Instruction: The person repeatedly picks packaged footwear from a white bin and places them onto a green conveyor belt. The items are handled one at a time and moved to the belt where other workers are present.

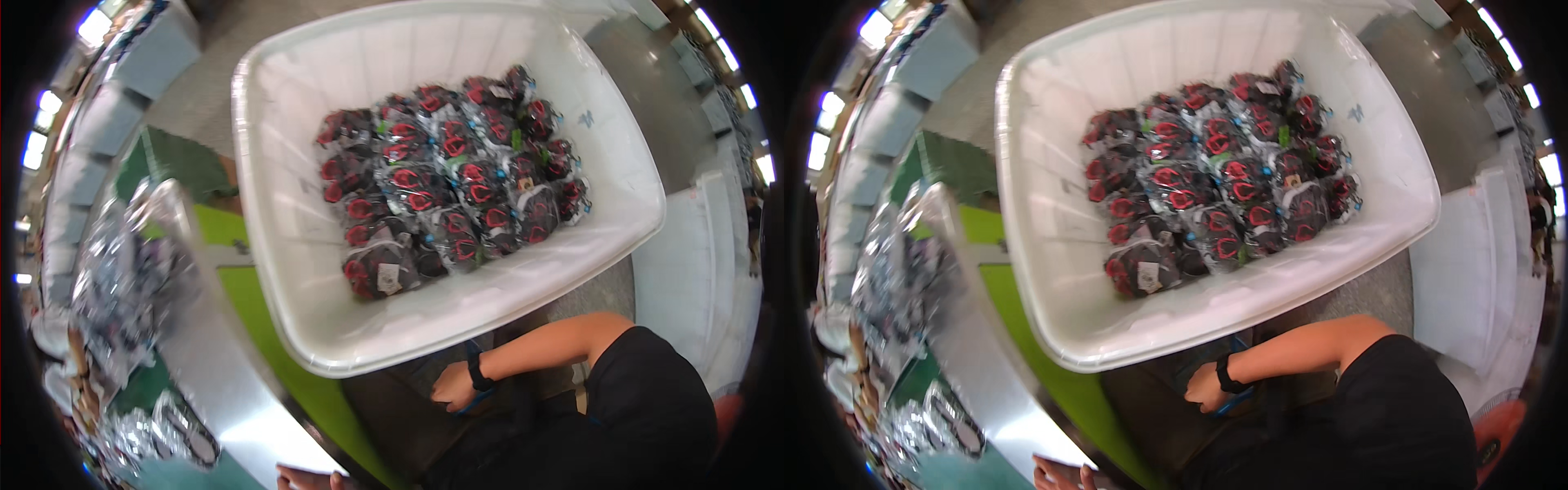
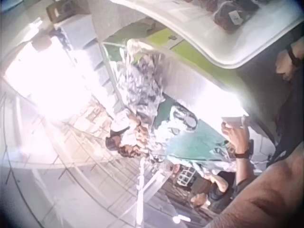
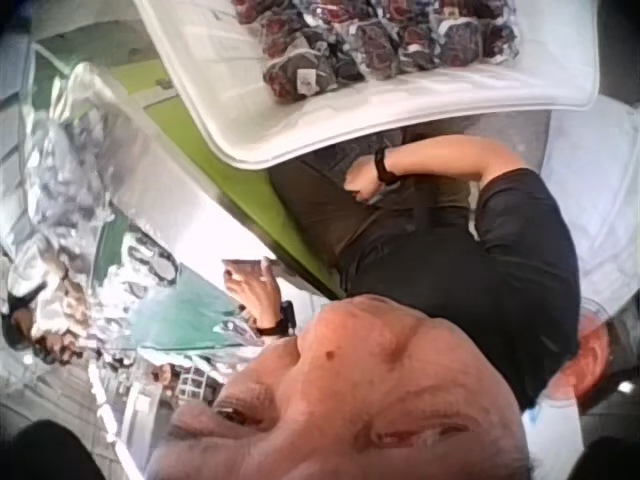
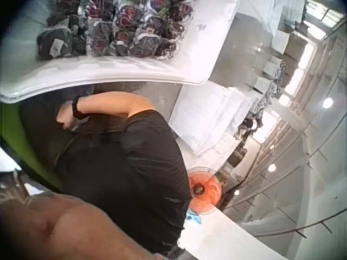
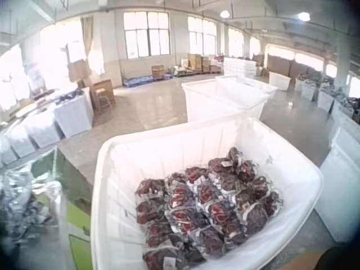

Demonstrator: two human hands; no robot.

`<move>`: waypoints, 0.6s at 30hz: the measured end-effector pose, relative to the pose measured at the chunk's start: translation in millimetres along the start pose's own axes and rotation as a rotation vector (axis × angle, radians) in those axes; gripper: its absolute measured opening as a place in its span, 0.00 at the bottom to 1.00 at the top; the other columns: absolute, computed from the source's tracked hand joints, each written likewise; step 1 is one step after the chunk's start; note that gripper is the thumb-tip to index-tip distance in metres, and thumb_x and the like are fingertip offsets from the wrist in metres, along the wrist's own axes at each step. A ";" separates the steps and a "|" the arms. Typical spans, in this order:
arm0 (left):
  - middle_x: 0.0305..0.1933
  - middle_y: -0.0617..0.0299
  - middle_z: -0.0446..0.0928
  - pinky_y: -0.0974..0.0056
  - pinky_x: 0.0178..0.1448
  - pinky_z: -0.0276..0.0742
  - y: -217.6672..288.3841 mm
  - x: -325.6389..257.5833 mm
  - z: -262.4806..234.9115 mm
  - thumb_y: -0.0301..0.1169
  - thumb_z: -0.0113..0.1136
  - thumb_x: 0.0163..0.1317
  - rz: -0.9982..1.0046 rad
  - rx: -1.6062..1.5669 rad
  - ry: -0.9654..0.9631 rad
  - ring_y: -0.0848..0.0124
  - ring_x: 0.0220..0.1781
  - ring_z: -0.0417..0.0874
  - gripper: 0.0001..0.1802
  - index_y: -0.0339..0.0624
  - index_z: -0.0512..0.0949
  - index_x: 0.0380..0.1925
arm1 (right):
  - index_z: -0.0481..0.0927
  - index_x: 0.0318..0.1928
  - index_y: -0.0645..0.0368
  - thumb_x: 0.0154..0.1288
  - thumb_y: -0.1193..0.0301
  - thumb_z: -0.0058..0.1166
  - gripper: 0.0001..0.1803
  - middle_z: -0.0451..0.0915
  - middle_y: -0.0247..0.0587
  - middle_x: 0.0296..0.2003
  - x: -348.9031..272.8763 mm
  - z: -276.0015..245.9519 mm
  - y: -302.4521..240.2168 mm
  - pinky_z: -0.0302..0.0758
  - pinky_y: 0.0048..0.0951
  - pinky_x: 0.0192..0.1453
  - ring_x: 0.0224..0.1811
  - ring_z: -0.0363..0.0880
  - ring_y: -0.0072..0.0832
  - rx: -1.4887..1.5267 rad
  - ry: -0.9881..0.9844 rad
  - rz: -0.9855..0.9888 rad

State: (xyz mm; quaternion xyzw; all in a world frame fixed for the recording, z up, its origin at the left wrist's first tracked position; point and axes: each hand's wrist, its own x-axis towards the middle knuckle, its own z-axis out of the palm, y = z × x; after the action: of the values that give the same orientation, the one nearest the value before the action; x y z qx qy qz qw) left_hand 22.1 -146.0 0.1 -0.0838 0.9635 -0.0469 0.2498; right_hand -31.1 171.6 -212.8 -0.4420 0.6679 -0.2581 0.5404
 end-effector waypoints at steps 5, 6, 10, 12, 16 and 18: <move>0.62 0.44 0.71 0.46 0.67 0.64 -22.8 -7.7 4.6 0.46 0.66 0.58 0.184 -0.384 0.137 0.41 0.64 0.61 0.44 0.33 0.61 0.69 | 0.73 0.60 0.60 0.69 0.58 0.51 0.25 0.79 0.49 0.51 -43.2 -14.9 -70.2 0.76 0.45 0.57 0.55 0.78 0.47 0.005 0.287 -0.186; 0.60 0.46 0.73 0.47 0.62 0.68 -29.0 -7.5 6.3 0.48 0.66 0.58 0.215 -0.285 0.193 0.42 0.63 0.64 0.41 0.36 0.64 0.65 | 0.72 0.60 0.60 0.70 0.56 0.50 0.26 0.79 0.47 0.52 -48.4 -20.3 -83.5 0.77 0.43 0.57 0.55 0.78 0.45 -0.003 0.293 -0.160; 0.57 0.44 0.74 0.51 0.56 0.78 -61.9 -15.1 14.0 0.55 0.64 0.60 0.137 -0.334 0.375 0.47 0.59 0.74 0.40 0.38 0.69 0.63 | 0.76 0.57 0.59 0.68 0.62 0.54 0.21 0.83 0.44 0.43 -71.1 -35.5 -137.3 0.79 0.38 0.51 0.48 0.82 0.41 -0.074 0.539 -0.063; 0.60 0.43 0.73 0.50 0.59 0.76 -91.8 -36.6 18.9 0.53 0.64 0.61 0.072 -0.481 0.403 0.47 0.61 0.74 0.39 0.39 0.68 0.65 | 0.79 0.52 0.61 0.64 0.70 0.59 0.17 0.83 0.42 0.37 -78.3 -30.3 -161.4 0.79 0.30 0.46 0.39 0.83 0.33 0.069 0.669 -0.047; 0.62 0.37 0.71 0.50 0.66 0.70 -161.2 -59.4 26.4 0.50 0.65 0.61 -0.072 -0.497 0.515 0.44 0.63 0.72 0.39 0.35 0.68 0.65 | 0.79 0.52 0.67 0.62 0.77 0.58 0.18 0.83 0.44 0.37 -89.3 -19.0 -181.2 0.79 0.27 0.45 0.39 0.83 0.29 0.179 0.822 -0.053; 0.60 0.35 0.71 0.49 0.66 0.70 -201.4 -83.6 35.1 0.50 0.66 0.59 -0.159 -0.404 0.598 0.43 0.63 0.72 0.40 0.35 0.69 0.64 | 0.78 0.52 0.68 0.61 0.78 0.58 0.18 0.83 0.45 0.38 -92.4 -10.9 -187.5 0.79 0.28 0.45 0.39 0.83 0.29 0.222 0.837 -0.014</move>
State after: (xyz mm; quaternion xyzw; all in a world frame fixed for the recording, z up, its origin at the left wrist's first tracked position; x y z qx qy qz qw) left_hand 139.1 -329.9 35.8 -0.1885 0.9743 0.1024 -0.0687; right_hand 19.3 161.3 -9.9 -0.2430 0.7947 -0.4890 0.2653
